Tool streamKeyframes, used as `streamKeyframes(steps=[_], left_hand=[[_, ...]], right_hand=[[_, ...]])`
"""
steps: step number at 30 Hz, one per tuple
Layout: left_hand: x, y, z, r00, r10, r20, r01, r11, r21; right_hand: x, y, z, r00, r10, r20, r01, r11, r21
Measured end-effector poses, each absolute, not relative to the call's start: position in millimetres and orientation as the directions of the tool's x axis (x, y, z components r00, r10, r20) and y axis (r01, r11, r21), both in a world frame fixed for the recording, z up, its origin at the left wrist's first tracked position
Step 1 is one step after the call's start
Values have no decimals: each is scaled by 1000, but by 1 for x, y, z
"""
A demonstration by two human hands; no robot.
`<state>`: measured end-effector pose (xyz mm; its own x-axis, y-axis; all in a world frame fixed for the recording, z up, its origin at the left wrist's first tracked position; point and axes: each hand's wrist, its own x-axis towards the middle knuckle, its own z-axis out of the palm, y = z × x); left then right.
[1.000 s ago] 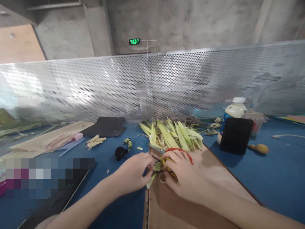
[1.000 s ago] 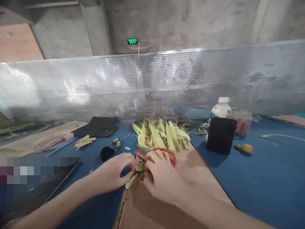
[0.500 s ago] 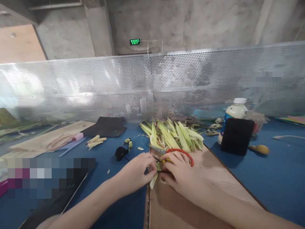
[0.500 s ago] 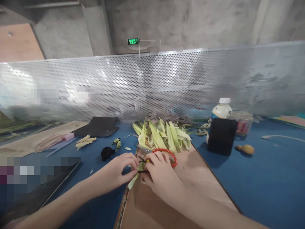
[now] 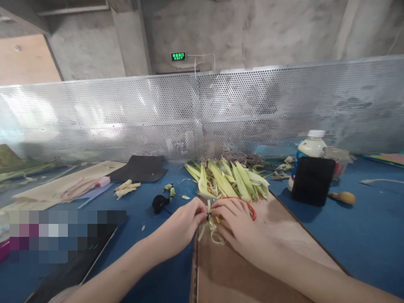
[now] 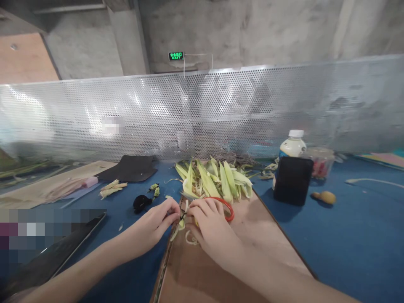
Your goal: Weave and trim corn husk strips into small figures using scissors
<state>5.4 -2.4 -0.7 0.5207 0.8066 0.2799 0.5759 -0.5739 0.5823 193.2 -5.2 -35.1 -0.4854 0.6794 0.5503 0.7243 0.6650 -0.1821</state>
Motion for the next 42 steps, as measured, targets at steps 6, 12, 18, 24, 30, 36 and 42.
streamKeyframes(steps=[6, 12, 18, 24, 30, 36, 42], left_hand=[[6, -2, -2, 553, 766, 329, 550, -632, 546], [4, -3, -5, 598, 707, 377, 530, -702, 476], [3, -3, -2, 591, 693, 412, 538, -720, 438], [3, 1, 3, 633, 648, 423, 611, -754, 242], [2, 1, 2, 647, 595, 477, 646, -760, 71], [0, 2, 0, 658, 567, 496, 661, -750, -20], [0, 4, -4, 630, 580, 516, 731, -668, -142]], right_hand=[[193, -9, -29, -522, 636, 568, 705, 697, -132], [194, -4, -36, -543, 638, 546, 667, 722, -181], [195, -7, -31, -486, 605, 630, 637, 739, -218], [197, -3, -31, -417, 585, 696, 643, 731, -229], [200, 2, -37, -440, 523, 730, 663, 738, -130], [203, -4, -27, -487, 425, 763, 699, 713, 49], [202, -17, -12, -517, 449, 729, 738, 666, 114]])
